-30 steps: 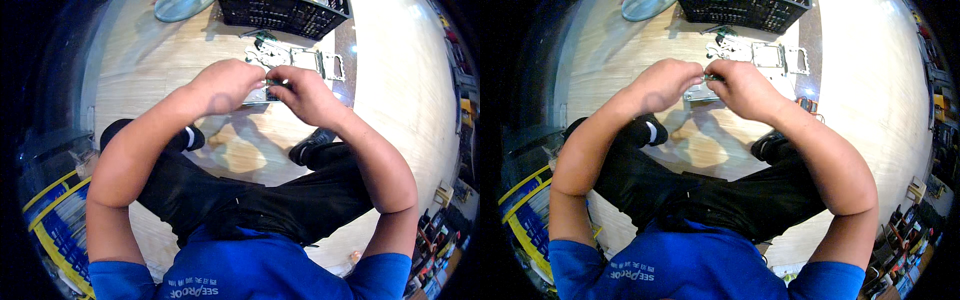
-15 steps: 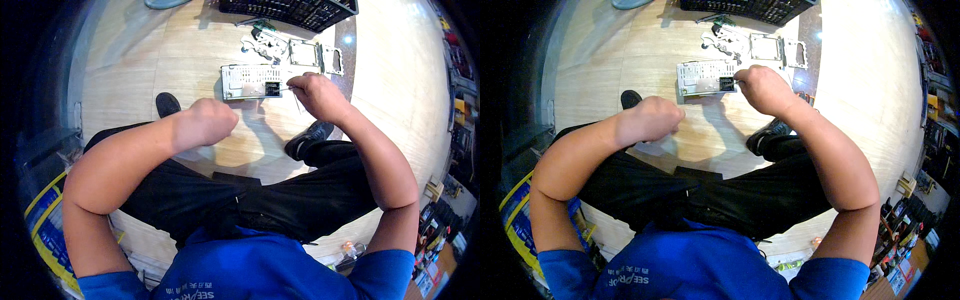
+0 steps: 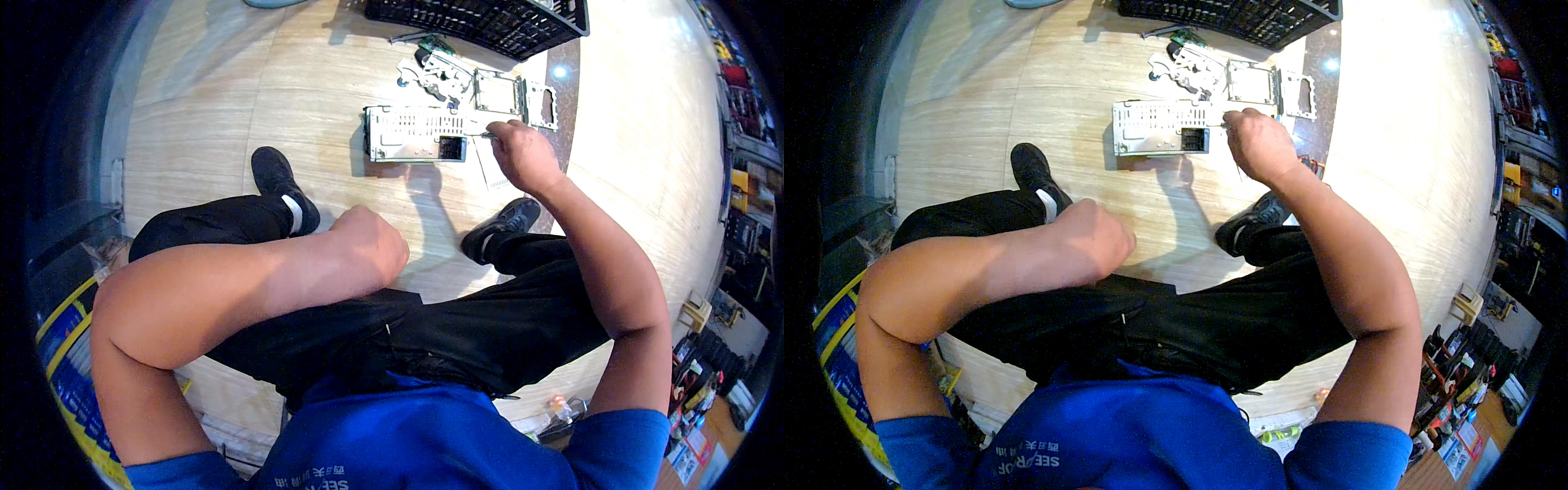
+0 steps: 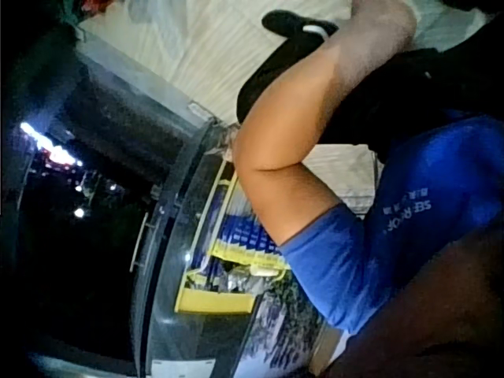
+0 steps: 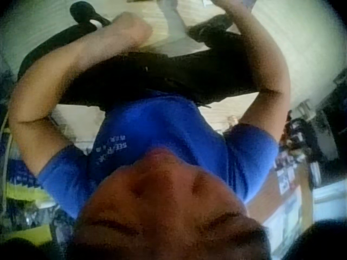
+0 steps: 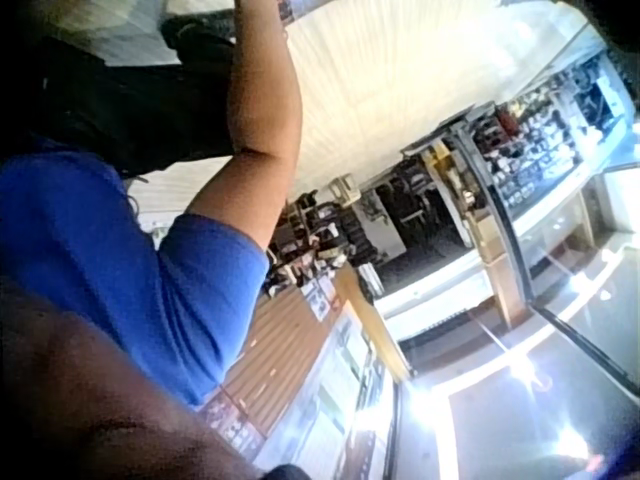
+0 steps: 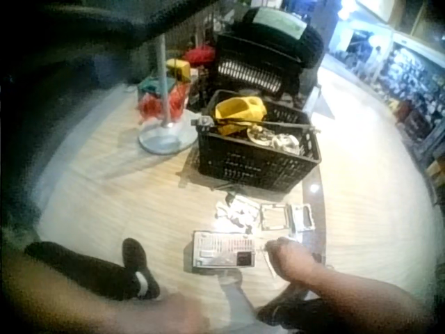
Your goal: The person manipulates a car stereo unit on the floor, handling wires and electronic components with both hands while using a small screwdriver.
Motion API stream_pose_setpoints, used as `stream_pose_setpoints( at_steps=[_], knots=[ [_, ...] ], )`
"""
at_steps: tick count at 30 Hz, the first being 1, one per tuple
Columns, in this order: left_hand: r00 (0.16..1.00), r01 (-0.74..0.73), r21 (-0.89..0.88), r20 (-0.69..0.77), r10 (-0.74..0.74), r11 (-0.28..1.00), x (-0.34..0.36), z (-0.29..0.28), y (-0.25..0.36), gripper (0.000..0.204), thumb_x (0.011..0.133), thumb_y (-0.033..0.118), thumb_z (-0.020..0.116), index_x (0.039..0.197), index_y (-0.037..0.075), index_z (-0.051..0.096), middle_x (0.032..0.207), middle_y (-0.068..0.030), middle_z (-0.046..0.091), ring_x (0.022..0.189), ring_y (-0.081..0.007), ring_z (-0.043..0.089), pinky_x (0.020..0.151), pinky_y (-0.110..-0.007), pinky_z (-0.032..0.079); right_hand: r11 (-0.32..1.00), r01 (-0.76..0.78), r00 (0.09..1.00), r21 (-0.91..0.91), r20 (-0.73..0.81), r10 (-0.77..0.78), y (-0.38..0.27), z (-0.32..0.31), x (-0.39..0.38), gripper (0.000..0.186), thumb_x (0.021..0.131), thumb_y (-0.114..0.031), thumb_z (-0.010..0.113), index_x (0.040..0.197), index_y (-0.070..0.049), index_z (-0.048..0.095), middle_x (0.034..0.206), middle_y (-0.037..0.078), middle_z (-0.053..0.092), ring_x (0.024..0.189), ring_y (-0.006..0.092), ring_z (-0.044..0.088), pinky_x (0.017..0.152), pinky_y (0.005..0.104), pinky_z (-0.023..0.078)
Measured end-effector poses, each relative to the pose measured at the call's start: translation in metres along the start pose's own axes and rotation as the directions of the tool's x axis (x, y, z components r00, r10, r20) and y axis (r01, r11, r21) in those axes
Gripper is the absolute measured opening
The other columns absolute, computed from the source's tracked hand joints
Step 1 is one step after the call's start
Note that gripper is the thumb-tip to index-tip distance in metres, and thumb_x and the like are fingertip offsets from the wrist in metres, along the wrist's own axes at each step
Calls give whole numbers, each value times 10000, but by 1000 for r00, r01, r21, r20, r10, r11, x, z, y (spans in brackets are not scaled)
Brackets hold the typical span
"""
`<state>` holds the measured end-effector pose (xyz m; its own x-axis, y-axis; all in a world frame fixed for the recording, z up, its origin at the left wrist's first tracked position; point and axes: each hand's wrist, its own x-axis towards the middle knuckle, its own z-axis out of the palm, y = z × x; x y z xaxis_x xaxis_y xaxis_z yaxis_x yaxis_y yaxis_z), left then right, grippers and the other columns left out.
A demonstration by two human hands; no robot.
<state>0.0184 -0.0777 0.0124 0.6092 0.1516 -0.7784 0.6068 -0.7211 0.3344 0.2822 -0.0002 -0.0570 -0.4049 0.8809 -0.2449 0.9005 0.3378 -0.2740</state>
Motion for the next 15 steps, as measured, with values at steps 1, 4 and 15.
stream_pose_setpoints(
  at_steps=[1, 4, 15],
  knots=[
    [1000, -13, 8, -6, 13, 1000, 1, 0, 1, 197, 847, 122, 646, 983, 134, 788, 1000, -71, 772, 936, -264, 745, 678, -403, 591, 1000, -2, 1000, -3, 1, 2, 0, -3, 0, 179, 926, -149, 559, 1011, -23, 654, 918, 232, 662, 870, 414, 666, 800, 501, 536],
    [999, -14, -3, -36, 14, 1000, 4, -2, 1, 198, 842, 133, 645, 979, 137, 787, 980, -72, 774, 924, -257, 747, 664, -412, 586, 1000, 26, 999, 16, -33, -25, 4, -6, 0, 180, 923, -147, 559, 1010, -18, 649, 917, 233, 659, 880, 412, 667, 792, 504, 537],
    [976, -135, 17, -172, 136, 991, 4, -4, -6, 113, 820, 129, 628, 890, 61, 685, 833, -131, 736, 797, -294, 736, 650, -431, 570, 1000, 7, 999, 16, 48, -8, 3, -4, 3, 239, 934, -112, 539, 1105, -9, 669, 975, 255, 660, 928, 434, 655, 841, 500, 521]
  ],
)
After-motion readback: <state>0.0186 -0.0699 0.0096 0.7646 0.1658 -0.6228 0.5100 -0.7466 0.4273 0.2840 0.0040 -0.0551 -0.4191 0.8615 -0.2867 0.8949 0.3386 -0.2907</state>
